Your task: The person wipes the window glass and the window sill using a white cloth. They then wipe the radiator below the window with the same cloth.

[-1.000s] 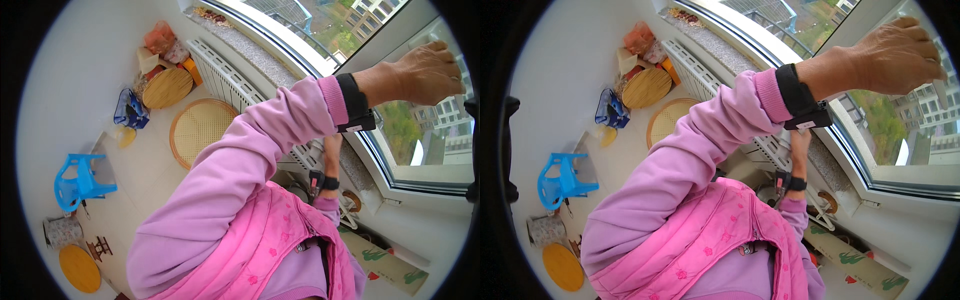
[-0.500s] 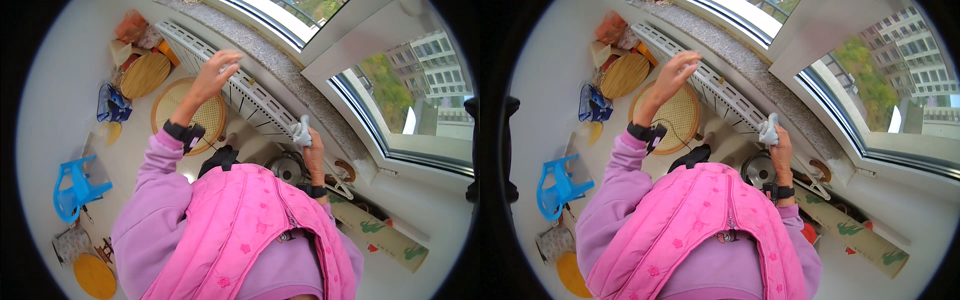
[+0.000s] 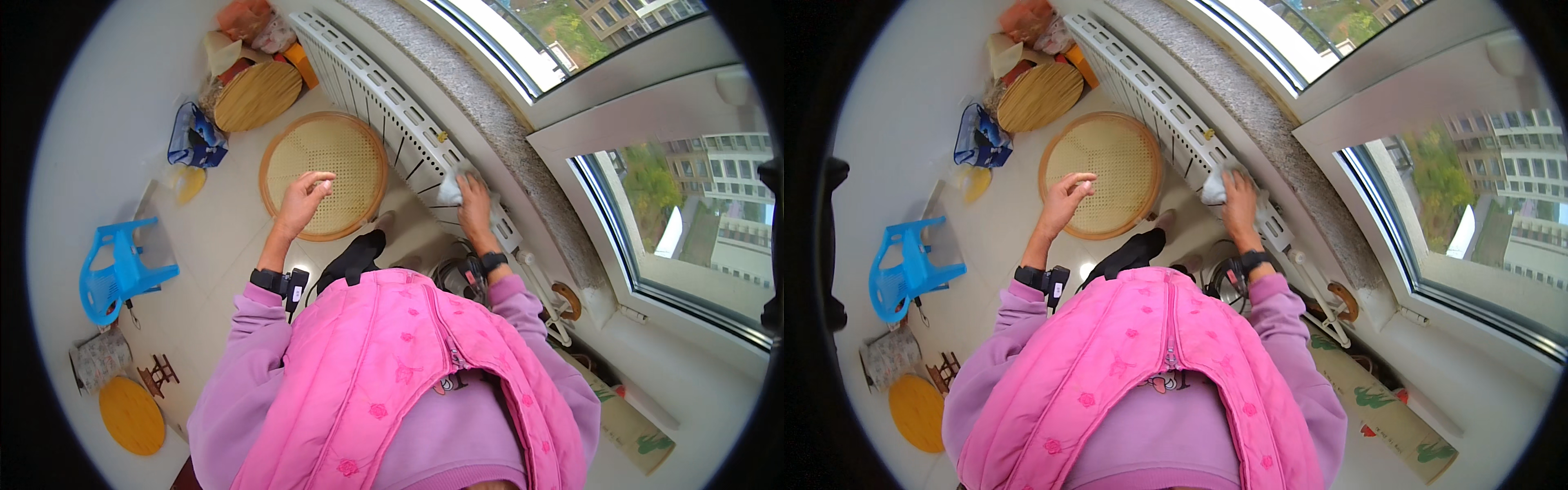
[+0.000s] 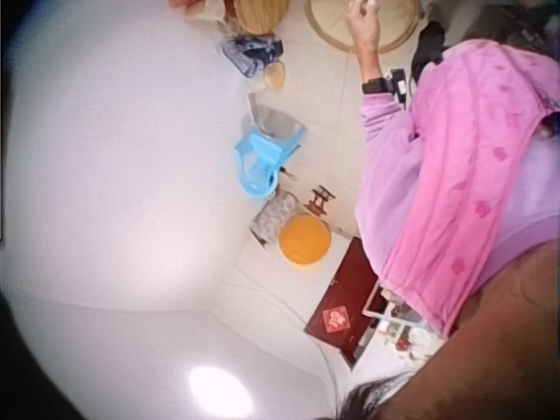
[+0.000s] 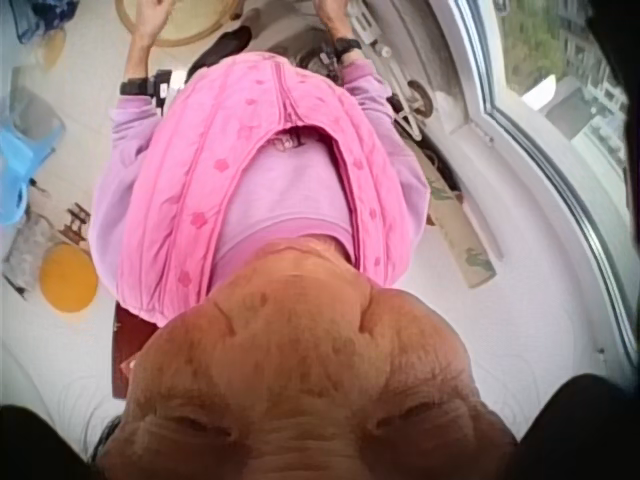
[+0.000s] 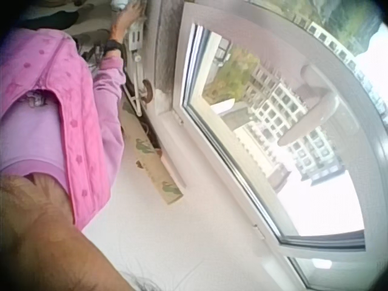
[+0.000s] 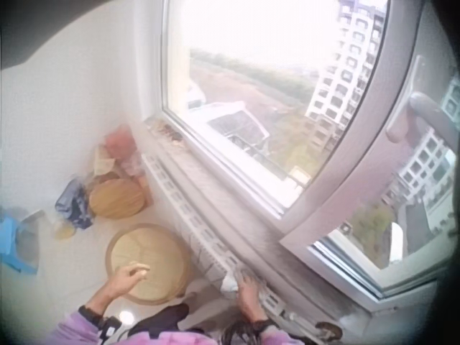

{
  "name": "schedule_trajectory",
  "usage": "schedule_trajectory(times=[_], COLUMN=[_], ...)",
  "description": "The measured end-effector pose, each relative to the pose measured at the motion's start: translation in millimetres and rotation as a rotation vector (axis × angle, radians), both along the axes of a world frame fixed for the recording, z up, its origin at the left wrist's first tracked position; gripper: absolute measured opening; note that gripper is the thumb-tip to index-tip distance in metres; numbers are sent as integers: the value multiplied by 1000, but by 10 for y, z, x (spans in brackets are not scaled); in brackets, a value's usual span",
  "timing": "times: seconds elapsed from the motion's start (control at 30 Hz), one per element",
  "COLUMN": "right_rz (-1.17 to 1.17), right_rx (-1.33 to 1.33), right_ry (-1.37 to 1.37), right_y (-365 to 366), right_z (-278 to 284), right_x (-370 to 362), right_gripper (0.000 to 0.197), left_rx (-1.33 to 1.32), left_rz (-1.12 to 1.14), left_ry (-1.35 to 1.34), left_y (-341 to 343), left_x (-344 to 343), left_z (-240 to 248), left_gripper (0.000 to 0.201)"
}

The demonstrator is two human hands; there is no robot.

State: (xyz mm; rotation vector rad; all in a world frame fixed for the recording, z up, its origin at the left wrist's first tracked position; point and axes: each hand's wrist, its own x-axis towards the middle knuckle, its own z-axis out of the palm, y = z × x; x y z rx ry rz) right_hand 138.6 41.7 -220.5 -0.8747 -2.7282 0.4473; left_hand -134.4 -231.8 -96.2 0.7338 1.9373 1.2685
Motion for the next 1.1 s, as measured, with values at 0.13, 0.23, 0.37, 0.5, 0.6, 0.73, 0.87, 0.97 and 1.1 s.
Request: schedule_trajectory(times=[0.13, 0.23, 0.37, 0.5, 0.6, 0.73, 0.87, 0.97, 1.1], right_rz=[103, 145, 198, 142, 68, 56, 263, 306, 331], right_rx=[27, 35, 74, -49, -123, -96, -9, 72, 33], right_ry=[1, -30, -154, -166, -270, -288, -164, -158, -139], right_y=[80, 93, 128, 97, 103, 121, 156, 199, 264], right_z=[-37, -11, 135, 266, 297, 194, 85, -19, -82], right_x=[-799, -1155, -918, -67, 486, 572, 31, -567, -942], right_gripper=[62, 64, 69, 75, 79, 78, 69, 68, 68], left_rx=[-86, -156, -183, -165, -135, -222, -249, -254, -279], left_rz=[-50, -71, -11, 20, 41, 35, 27, 68, 95], left_ry=[-77, -86, -106, -175, -216, -313, -347, -344, -379], left_y=[-252, -499, -786, -963, -1074, -1279, -1504, -1654, -1758], left_x=[-54, -135, -146, -15, 185, 504, 816, 1046, 1300], left_z=[-15, 18, 5, -147, -269, -314, -272, -223, -173], left_gripper=[26, 28, 29, 28, 27, 30, 32, 29, 32])
